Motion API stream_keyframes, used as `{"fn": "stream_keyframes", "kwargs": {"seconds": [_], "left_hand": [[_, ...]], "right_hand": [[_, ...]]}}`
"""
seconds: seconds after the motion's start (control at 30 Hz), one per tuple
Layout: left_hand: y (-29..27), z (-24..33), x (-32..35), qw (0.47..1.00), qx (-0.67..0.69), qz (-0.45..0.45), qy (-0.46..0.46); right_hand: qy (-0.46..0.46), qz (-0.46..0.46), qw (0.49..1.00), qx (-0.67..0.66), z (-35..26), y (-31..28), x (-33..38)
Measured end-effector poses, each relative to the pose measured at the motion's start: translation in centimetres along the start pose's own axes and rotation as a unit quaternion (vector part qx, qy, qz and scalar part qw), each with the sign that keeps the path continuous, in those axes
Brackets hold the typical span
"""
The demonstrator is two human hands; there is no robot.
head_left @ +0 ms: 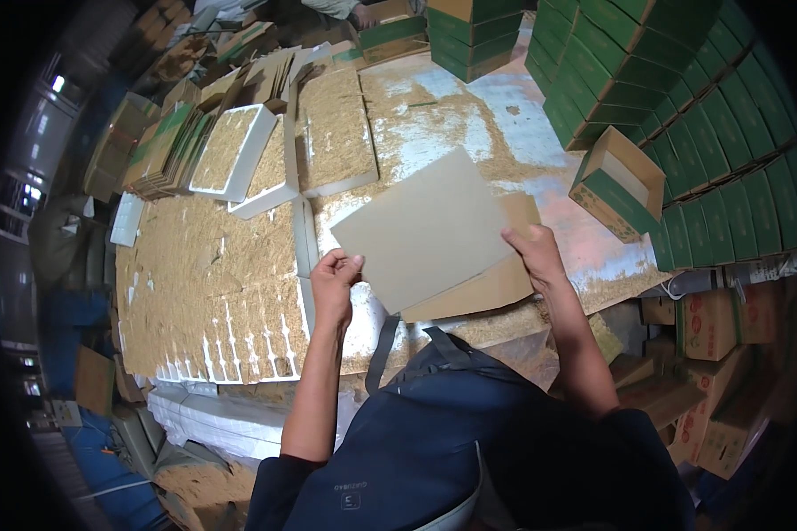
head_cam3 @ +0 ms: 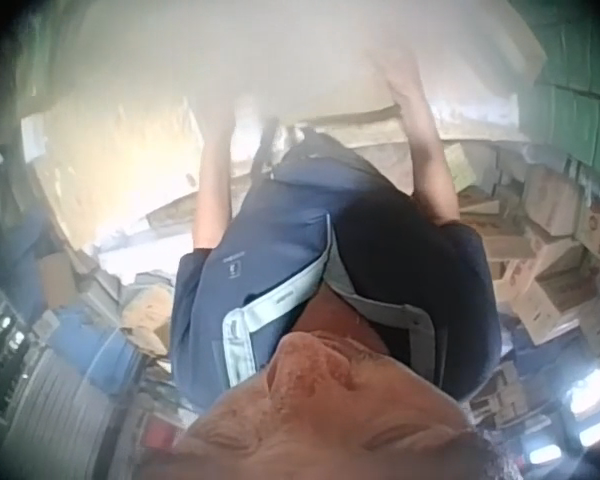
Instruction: The person folds flat cardboard sheets into boxes, places filled foam trays and cardboard inserts into them, bundles stacks of flat cardboard with plastic strapping using scissors, and assembles additional boxes.
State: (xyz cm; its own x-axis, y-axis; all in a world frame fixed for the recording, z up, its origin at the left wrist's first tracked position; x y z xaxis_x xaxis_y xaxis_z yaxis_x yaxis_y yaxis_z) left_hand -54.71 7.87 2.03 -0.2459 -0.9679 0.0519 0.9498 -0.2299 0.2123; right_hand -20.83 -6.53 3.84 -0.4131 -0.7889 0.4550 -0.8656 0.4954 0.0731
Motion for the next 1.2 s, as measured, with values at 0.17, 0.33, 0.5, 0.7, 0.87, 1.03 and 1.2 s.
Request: {"fn": "stream_keyframes", "kwargs": {"seconds": [0.17, 0.33, 0.5, 0.7, 0.87, 1.03, 1.2], "left_hand": [[-10.8, 2.9, 0.1, 0.987, 0.006, 0.158, 0.006], [-26.3, 2.9, 2.3, 0.955, -0.127, 0.269, 0.003], [-40.4, 0.6, 3.1, 0.938, -0.127, 0.323, -0.005], [-25.9, 12.6, 1.6, 0.719, -0.605, 0.296, 0.171], [-1.1, 2.2, 0.8, 0.913, -0.372, -0.099, 0.132], [6.9, -11.5, 0.1, 0.971, -0.018, -0.106, -0.211], [10.1, -12.8, 0.2, 0.97, -0.061, -0.195, -0.132]], "right_hand": [[0.012, 0.056, 0.998, -0.036, 2.2, -5.9, -2.4], [-0.089, 0.146, 0.979, 0.109, 0.6, -7.4, -1.9], [-0.179, 0.148, 0.951, 0.203, 3.2, -2.7, -4.1], [-0.186, 0.203, 0.8, 0.533, 0.6, 1.6, 1.0], [-0.159, 0.283, 0.846, 0.424, 0.7, -3.5, 0.1], [0.046, 0.051, 0.988, -0.139, 7.2, -8.4, -5.9], [0.129, 0.001, 0.976, -0.177, 16.1, -10.1, -7.0]]}}
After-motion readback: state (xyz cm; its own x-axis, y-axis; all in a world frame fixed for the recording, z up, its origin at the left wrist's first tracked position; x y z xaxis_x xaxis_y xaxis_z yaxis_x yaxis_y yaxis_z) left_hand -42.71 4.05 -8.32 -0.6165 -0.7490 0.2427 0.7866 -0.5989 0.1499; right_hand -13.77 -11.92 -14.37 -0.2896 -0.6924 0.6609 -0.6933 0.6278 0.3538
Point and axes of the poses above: each hand's wrist, its own x-axis away from the middle knuckle, its own y-axis out of the palm, z = x × y, the point moved 9 cm from there along -x, towards the middle knuckle, and after that the axes turned 10 degrees about y, right-handed, at the moved point
